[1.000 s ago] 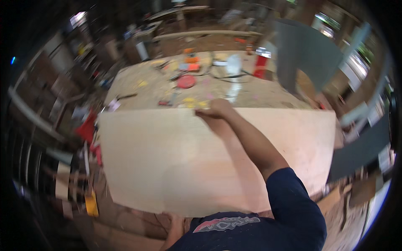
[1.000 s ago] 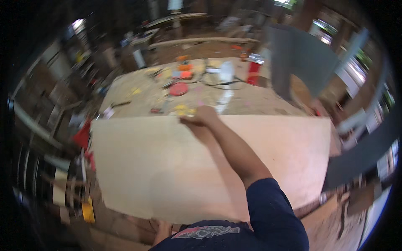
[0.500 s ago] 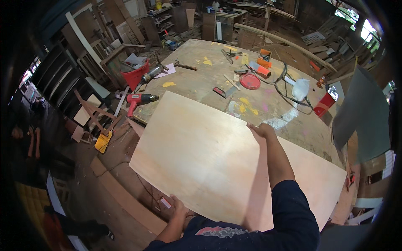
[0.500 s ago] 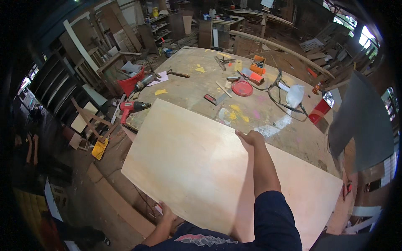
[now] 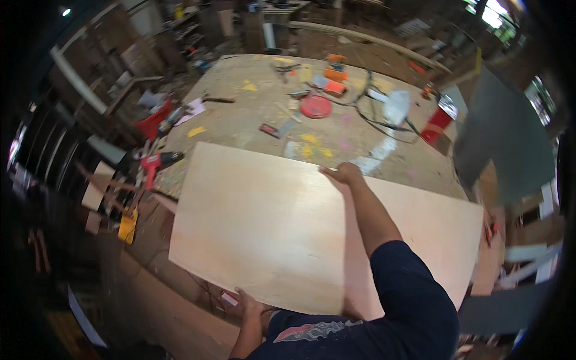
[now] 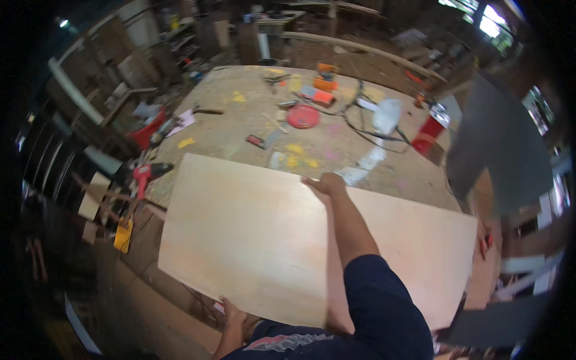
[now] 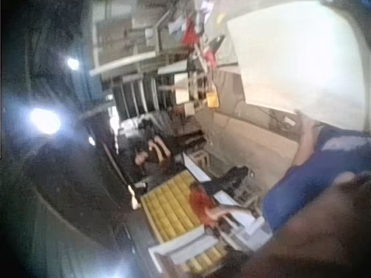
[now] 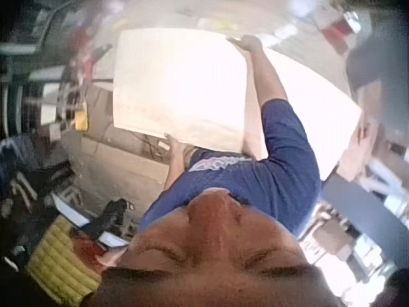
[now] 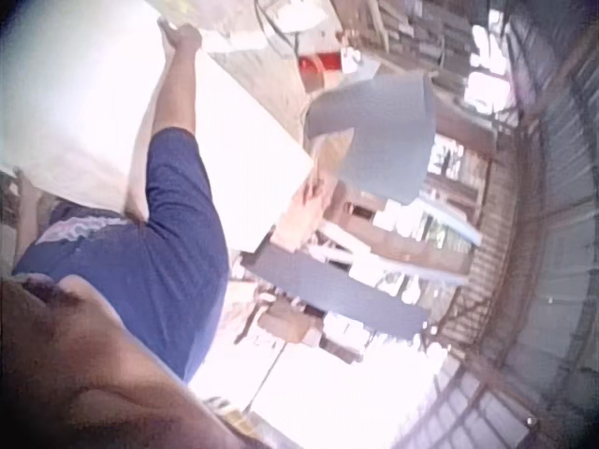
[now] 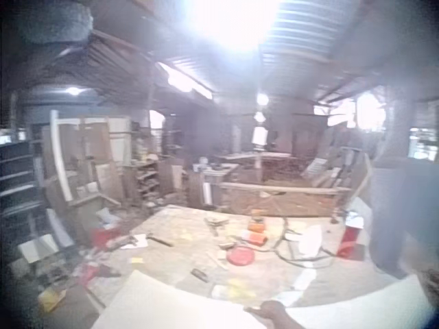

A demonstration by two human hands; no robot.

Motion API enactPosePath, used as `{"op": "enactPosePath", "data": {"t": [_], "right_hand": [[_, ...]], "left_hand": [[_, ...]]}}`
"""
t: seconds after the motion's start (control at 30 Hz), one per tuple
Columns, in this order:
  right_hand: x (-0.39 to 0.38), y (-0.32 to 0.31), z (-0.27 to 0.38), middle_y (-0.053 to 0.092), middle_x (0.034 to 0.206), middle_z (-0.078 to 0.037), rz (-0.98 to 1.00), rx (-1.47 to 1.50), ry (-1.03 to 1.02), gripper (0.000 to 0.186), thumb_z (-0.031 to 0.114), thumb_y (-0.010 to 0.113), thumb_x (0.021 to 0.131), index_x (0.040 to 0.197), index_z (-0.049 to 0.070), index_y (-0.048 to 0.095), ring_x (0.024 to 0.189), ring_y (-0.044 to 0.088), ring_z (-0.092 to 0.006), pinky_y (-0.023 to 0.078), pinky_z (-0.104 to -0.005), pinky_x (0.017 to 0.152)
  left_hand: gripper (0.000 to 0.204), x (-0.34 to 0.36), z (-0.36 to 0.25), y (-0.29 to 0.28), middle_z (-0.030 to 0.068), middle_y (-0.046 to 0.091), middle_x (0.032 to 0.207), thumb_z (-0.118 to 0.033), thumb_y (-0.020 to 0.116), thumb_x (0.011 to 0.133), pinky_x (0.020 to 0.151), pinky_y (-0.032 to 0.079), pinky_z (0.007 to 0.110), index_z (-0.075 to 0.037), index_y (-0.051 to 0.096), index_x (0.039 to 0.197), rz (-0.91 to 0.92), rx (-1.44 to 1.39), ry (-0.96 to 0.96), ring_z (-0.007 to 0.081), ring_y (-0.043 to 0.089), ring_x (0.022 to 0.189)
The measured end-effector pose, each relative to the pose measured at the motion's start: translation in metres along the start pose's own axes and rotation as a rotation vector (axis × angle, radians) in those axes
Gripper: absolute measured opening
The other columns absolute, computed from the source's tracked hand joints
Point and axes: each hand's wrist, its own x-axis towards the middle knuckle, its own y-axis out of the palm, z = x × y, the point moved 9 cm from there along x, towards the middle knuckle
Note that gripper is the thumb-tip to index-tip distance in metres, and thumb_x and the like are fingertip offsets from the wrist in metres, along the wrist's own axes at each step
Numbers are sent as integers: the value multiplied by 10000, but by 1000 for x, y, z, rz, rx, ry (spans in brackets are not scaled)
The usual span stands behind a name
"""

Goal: The person uses a utility knife to score a thin piece of wood veneer, breaks off a piece by hand, and then positions and smooths a large piece of grey laminate onto a larger wooden panel.

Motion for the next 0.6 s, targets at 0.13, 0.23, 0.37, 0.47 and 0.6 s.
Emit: {"op": "enactPosePath", "data": {"t": [0.13,0.23,0.37,0.47,0.6], "right_hand": [[-1,-9,23,772,1029,-276,-82,34,-40,1175,1051,454,713,979,-36,812,1066,730,-435,567,-483,947],[-5,-9,10,774,1026,-269,-63,19,-30,1174,1049,452,717,983,-36,813,1057,736,-422,571,-470,947],[-15,-16,13,778,1016,-256,-102,-23,-25,1164,1040,437,740,988,-33,815,1048,741,-413,573,-462,949],[-32,-23,10,776,1005,-257,-112,-30,-12,1144,1026,423,768,968,-31,813,1042,741,-414,574,-466,936],[-91,-79,64,773,980,-238,-138,-62,-85,1091,1000,419,807,920,-14,806,988,749,-404,588,-472,875]], "left_hand": [[813,30,1,-16,99,355,1703,-693,238,1096,1273,337,509,-114,299,1663,112,-13,23,348,368,1541],[855,23,7,-9,101,339,1712,-742,288,1064,1265,334,513,-132,316,1662,228,-34,42,350,368,1535],[919,7,59,14,99,366,1697,-822,324,1005,1251,310,564,-178,339,1661,351,17,-122,361,371,1518],[935,-3,62,22,94,403,1674,-841,333,988,1250,292,576,-189,351,1658,442,45,-116,365,368,1515],[928,8,41,12,104,420,1655,-820,354,996,1244,298,564,-160,363,1648,600,-97,-22,373,371,1510]]}}
